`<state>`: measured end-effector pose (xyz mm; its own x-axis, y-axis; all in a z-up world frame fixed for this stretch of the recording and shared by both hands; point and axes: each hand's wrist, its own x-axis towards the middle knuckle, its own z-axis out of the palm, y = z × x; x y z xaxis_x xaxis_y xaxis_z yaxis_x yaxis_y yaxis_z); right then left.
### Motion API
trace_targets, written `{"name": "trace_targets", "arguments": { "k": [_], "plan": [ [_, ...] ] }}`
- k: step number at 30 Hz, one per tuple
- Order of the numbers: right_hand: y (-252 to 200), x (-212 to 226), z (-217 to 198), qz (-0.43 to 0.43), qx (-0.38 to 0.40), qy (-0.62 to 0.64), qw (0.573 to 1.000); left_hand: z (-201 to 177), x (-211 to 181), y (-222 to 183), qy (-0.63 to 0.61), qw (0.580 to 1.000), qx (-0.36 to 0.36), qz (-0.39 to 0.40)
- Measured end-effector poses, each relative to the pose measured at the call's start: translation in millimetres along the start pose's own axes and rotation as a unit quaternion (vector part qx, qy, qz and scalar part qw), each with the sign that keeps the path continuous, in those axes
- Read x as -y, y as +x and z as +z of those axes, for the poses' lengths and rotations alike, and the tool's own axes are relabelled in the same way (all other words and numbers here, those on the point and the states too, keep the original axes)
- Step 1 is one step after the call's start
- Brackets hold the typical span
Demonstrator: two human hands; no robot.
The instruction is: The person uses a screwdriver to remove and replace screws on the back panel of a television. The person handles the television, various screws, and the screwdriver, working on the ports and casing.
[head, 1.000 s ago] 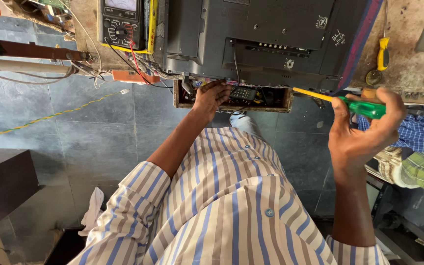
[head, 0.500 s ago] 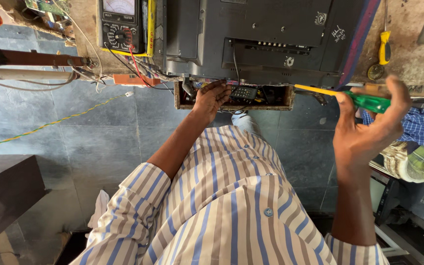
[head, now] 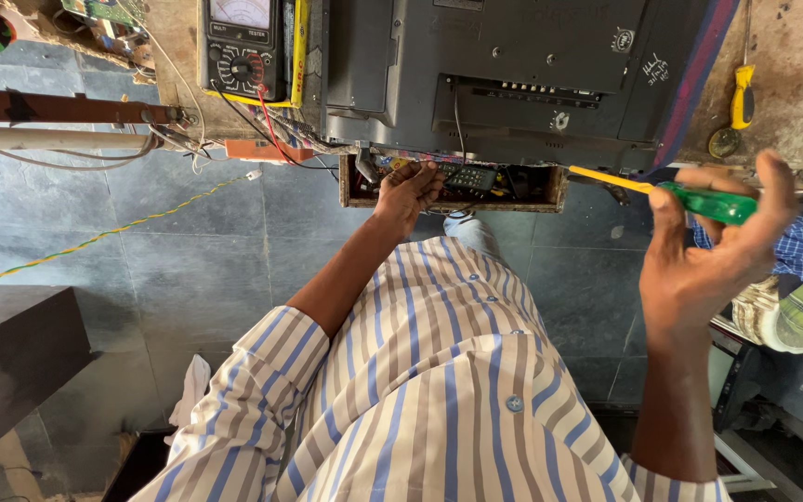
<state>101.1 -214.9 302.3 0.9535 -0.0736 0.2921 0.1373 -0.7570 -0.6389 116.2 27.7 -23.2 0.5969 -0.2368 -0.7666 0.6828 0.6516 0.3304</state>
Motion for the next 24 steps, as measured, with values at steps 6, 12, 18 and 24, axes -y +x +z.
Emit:
{"name": "trace_targets", "arguments": {
  "k": [6, 12, 18, 24],
  "plan": [
    [-2.7, -7.1, 3.6, 0.003, 0.023, -0.027, 0.999, 5.3, -7.6, -4.6, 0.003, 1.000, 0.015, -0.002],
    [-17.9, -22.4, 10.3, -0.009, -0.017, -0.012, 1.000, 1.6, -3.5, -6.8, 0.012, 1.000, -0.003, -0.020],
    [-24.7, -3.3, -1.8, -0.048, -0.034, 0.009, 0.998, -0.5, -7.6, -6.2, -0.044, 0.997, 0.062, -0.025],
    [-47.6, 31.6, -9.6, -0.036, -0.045, 0.074, 0.996, 4.6, -11.2, -14.2, -0.067, 0.992, 0.096, -0.046]
  ]
}}
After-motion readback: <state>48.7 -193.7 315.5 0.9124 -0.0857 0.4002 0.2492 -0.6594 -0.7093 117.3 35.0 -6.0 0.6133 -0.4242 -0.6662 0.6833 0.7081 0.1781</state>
